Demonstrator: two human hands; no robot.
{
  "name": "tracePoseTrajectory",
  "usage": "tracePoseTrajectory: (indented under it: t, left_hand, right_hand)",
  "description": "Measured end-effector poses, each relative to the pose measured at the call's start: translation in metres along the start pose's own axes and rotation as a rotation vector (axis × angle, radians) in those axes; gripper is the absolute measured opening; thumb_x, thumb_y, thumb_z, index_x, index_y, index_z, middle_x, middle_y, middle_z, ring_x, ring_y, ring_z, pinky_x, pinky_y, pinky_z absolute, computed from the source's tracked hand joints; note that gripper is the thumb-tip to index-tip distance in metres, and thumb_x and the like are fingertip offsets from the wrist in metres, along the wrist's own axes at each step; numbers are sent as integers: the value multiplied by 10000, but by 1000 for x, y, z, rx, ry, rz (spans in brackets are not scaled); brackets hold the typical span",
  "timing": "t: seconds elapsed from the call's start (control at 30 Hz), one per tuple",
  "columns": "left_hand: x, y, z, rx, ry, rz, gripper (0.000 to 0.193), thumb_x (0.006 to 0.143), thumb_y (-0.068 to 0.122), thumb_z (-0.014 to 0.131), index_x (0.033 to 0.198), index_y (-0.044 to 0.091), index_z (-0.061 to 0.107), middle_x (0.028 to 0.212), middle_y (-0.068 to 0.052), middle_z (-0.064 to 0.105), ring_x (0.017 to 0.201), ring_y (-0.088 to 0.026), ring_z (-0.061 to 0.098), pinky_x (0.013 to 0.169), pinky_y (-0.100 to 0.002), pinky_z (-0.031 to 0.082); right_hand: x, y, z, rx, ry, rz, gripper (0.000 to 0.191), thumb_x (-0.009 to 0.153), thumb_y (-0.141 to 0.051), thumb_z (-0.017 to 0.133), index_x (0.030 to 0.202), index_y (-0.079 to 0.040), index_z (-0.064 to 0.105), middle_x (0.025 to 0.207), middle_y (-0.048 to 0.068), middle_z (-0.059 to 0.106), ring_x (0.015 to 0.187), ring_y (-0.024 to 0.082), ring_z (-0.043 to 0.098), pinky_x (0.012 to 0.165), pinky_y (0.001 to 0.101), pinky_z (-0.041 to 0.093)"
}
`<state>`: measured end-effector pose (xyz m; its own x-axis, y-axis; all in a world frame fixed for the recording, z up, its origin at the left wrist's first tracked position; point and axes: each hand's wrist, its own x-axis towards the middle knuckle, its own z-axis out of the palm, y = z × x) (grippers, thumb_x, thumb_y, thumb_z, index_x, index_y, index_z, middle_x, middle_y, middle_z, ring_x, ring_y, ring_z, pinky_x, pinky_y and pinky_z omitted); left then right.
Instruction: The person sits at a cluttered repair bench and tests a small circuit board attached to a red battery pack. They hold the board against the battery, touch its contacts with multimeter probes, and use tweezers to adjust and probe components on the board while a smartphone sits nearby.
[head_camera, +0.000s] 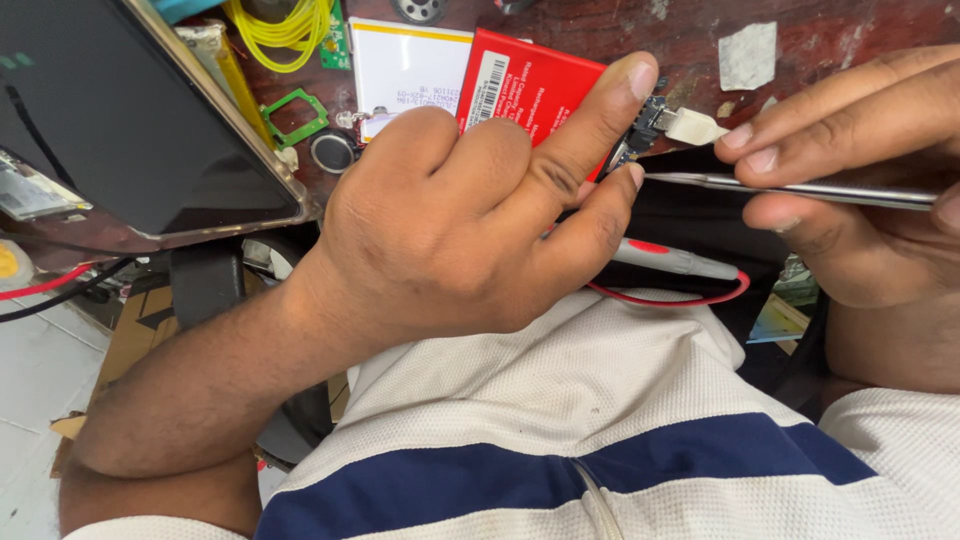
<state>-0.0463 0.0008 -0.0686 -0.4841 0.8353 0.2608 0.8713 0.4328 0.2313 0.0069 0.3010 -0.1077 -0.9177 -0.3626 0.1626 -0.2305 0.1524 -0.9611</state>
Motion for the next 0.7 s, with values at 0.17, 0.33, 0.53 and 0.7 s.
tracePoseTrajectory:
  t: [0.17, 0.33, 0.53, 0.7]
  left_hand:
    - [1, 0, -1, 8, -4, 0, 90, 994, 136, 620, 1047, 125, 692, 1402, -137, 692, 690, -108, 470, 593, -256, 309]
    - [1, -1, 0, 6, -4, 1, 98, 997, 141, 619, 1044, 127, 704, 1404, -137, 692, 689, -108, 467, 595, -254, 311]
    - [0, 0, 0, 8, -7, -3, 77, 1032, 147, 632, 1044, 130, 706, 1403, -135, 692, 687, -105, 468, 592, -253, 311]
    - [0, 0, 2, 11, 2, -7, 85, 997, 149, 626, 1035, 127, 700, 1401, -133, 692, 686, -107, 467, 591, -255, 310]
  right_hand:
    - [4, 12, -4, -10, -54, -158, 268, 894, -91, 778, 1065, -139, 577, 905, 142, 689, 855, 312, 764, 739, 375, 622]
    - [-2, 7, -4, -5, -29, -86, 282, 890, -98, 772, 1082, -183, 584, 922, 133, 695, 869, 303, 773, 749, 373, 626]
    - [0, 5, -3, -16, -24, -60, 284, 896, -97, 763, 1083, -178, 564, 928, 133, 695, 880, 302, 771, 752, 378, 627]
    - [-2, 1, 1, -7, 13, 6, 264, 915, -113, 763, 1077, -158, 560, 940, 137, 695, 884, 292, 772, 773, 366, 631]
